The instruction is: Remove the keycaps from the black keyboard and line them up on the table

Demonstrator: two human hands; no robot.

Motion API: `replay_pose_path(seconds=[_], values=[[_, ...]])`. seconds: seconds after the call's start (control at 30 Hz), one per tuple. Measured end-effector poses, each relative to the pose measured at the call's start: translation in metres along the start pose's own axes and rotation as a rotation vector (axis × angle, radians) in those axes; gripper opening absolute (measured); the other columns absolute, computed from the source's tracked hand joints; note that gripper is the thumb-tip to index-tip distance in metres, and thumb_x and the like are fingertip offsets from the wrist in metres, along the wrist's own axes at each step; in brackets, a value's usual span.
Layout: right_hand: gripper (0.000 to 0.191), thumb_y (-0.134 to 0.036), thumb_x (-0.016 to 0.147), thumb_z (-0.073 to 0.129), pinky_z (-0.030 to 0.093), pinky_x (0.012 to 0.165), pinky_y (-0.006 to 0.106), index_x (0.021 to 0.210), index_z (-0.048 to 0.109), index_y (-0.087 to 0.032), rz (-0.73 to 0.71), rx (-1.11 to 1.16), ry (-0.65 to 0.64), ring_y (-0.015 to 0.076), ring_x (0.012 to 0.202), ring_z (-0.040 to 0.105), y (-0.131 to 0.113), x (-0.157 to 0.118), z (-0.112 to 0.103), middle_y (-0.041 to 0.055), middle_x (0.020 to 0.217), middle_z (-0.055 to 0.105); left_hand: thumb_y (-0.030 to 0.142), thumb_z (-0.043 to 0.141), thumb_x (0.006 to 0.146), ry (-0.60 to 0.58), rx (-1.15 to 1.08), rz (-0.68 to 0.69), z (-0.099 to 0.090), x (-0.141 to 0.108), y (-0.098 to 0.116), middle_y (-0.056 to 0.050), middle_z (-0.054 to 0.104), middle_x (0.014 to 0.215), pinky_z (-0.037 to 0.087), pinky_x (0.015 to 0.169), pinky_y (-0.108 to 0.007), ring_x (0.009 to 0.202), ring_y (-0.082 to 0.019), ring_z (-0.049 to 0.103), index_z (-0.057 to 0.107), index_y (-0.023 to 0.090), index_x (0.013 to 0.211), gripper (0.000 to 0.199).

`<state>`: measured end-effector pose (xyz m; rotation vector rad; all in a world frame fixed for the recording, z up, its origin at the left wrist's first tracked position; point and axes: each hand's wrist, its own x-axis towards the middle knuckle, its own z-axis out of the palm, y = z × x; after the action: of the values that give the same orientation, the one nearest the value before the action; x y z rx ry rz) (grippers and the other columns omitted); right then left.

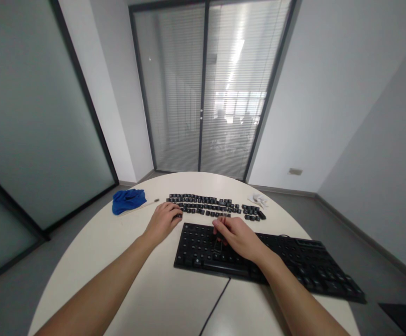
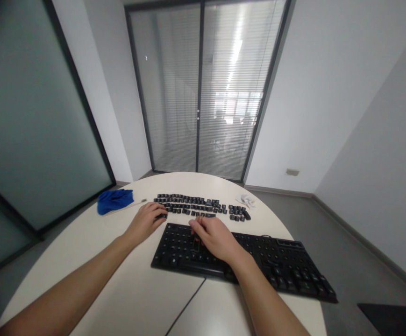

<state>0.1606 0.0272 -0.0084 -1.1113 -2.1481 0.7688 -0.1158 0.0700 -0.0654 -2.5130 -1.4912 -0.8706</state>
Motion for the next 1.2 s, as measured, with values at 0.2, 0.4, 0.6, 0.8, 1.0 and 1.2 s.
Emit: replay_pose_path(seconds=[0.2, 0.4, 0.6, 0.8, 1.0, 1.2], values=[[0.041, -0.048, 0.097, 0.043, 0.039, 0.055, 0.026, 0.076, 0.064, -0.02, -0.023, -0.057, -0.025, 0.0154, 0.054, 0.058, -0.004, 0.0, 0.0, 0.0007, 0.06, 0.063, 0.023, 0.064, 0.086, 0.001, 0.0, -0.004, 0.002, 0.0, -0.001, -0.005, 0.065, 0.108, 0.04, 0.094, -0.042, 0.105, -0.025, 0.054, 0.067, 0.023, 0.103, 0.017], [0.04, -0.044, 0.098, 0.042, 0.039, 0.058, 0.023, 0.075, 0.061, -0.018, -0.037, -0.117, -0.089, 0.0132, 0.057, 0.059, -0.01, -0.002, -0.001, 0.0003, 0.063, 0.064, 0.019, 0.068, 0.082, 0.055, -0.015, -0.004, 0.003, -0.001, 0.001, -0.005, 0.065, 0.112, 0.041, 0.096, -0.043, 0.109, -0.025, 0.054, 0.063, 0.023, 0.108, 0.027], [0.04, -0.043, 0.099, 0.042, 0.039, 0.06, 0.022, 0.075, 0.062, -0.018, -0.064, -0.148, -0.118, 0.0128, 0.058, 0.06, -0.013, -0.004, 0.0, 0.0002, 0.061, 0.065, 0.02, 0.063, 0.086, 0.13, -0.14, -0.008, -0.006, 0.001, 0.029, -0.006, 0.061, 0.118, 0.041, 0.098, -0.046, 0.112, -0.026, 0.052, 0.059, 0.023, 0.112, 0.026], [0.036, -0.04, 0.098, 0.047, 0.036, 0.058, 0.022, 0.075, 0.065, -0.018, -0.132, -0.219, -0.175, 0.0128, 0.059, 0.058, -0.013, -0.005, 0.004, 0.0014, 0.064, 0.066, 0.013, 0.056, 0.083, -0.128, -0.471, 0.126, -0.025, -0.007, 0.085, -0.008, 0.059, 0.12, 0.043, 0.1, -0.041, 0.112, -0.023, 0.053, 0.051, 0.022, 0.12, 0.038], [0.036, -0.038, 0.097, 0.047, 0.037, 0.059, 0.023, 0.074, 0.066, -0.017, -0.183, -0.264, -0.145, 0.0133, 0.061, 0.058, -0.013, -0.006, 0.001, 0.0025, 0.066, 0.066, 0.033, 0.072, 0.075, -0.395, -0.517, 0.235, -0.028, -0.016, 0.105, -0.01, 0.054, 0.13, 0.037, 0.106, -0.046, 0.119, -0.029, 0.049, 0.046, 0.024, 0.129, 0.06], [0.041, -0.043, 0.097, 0.045, 0.041, 0.063, 0.024, 0.074, 0.067, -0.016, -0.222, -0.176, -0.07, 0.0145, 0.064, 0.057, -0.016, -0.007, -0.003, 0.0035, 0.069, 0.066, 0.03, 0.075, 0.071, -0.419, -0.517, 0.213, -0.031, -0.012, 0.103, -0.009, 0.055, 0.128, 0.039, 0.105, -0.044, 0.118, -0.029, 0.05, 0.048, 0.023, 0.127, 0.063]])
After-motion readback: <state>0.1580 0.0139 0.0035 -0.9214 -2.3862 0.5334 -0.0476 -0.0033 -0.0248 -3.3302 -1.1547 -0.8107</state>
